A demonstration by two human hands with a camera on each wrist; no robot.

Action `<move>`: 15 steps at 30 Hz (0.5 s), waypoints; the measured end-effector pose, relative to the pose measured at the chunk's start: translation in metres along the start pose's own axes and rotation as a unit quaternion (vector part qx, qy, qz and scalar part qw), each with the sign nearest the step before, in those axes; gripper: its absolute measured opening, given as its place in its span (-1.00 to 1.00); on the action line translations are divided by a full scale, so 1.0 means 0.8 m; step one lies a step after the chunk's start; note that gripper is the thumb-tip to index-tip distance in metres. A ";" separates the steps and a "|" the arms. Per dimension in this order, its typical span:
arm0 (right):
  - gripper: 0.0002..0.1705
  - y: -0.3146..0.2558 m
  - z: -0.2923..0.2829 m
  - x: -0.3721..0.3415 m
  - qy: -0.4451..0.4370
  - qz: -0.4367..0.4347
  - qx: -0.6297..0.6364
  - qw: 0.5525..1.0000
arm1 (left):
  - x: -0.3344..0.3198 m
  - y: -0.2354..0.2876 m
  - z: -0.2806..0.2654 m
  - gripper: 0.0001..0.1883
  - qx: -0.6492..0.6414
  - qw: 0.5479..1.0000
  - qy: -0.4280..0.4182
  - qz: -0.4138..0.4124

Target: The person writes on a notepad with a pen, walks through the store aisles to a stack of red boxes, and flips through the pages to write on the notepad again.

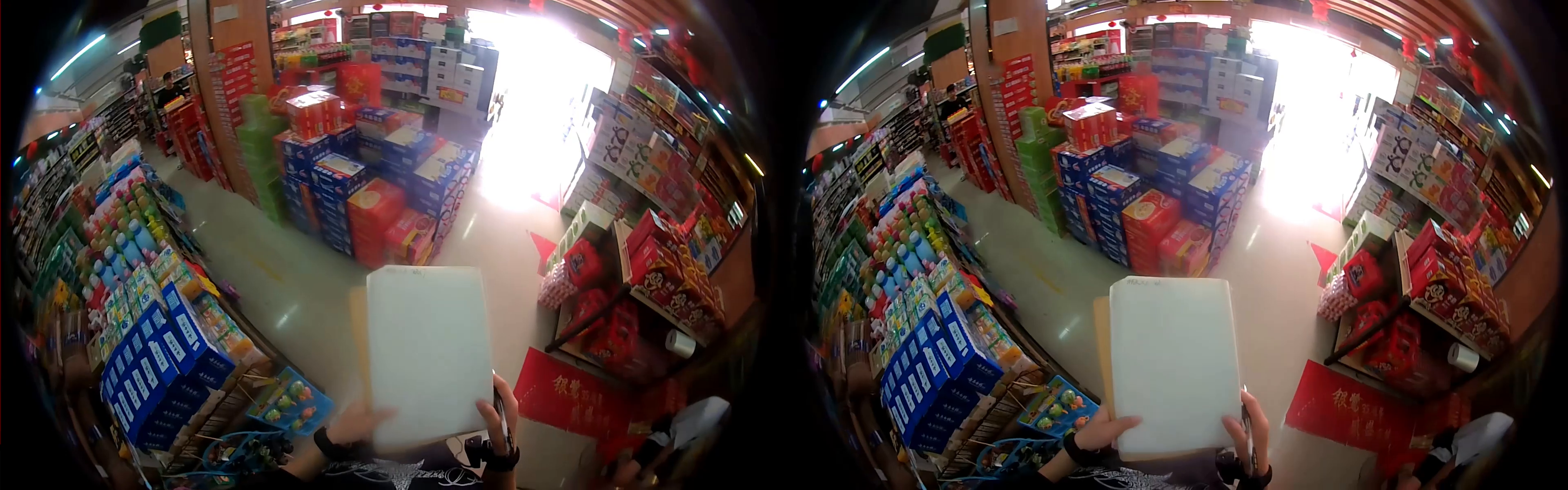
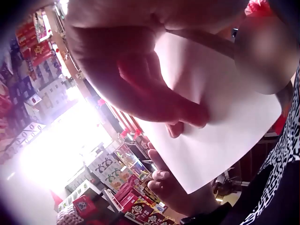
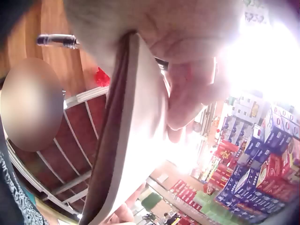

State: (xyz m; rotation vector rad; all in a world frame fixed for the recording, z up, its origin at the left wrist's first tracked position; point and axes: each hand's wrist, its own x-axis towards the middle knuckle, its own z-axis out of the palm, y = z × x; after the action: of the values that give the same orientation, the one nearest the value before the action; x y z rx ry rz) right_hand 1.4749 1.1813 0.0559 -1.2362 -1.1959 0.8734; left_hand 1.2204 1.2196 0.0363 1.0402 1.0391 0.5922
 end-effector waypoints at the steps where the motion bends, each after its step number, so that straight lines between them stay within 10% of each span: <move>1: -0.44 0.008 -0.003 -0.002 -0.014 -0.013 -0.027 0.999 | 0.002 -0.008 -0.001 -0.63 -0.007 1.000 0.002 0.004; 15: 0.20 0.004 0.010 -0.015 -0.110 0.025 -0.119 0.987 | -0.001 -0.014 -0.001 -0.64 -0.076 0.985 0.022 0.150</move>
State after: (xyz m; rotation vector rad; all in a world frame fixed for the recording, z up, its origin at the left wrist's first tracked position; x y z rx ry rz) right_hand 1.4647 1.1718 0.0498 -1.3920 -1.4838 0.9425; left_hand 1.2183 1.2143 0.0264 1.0606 0.8656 0.9289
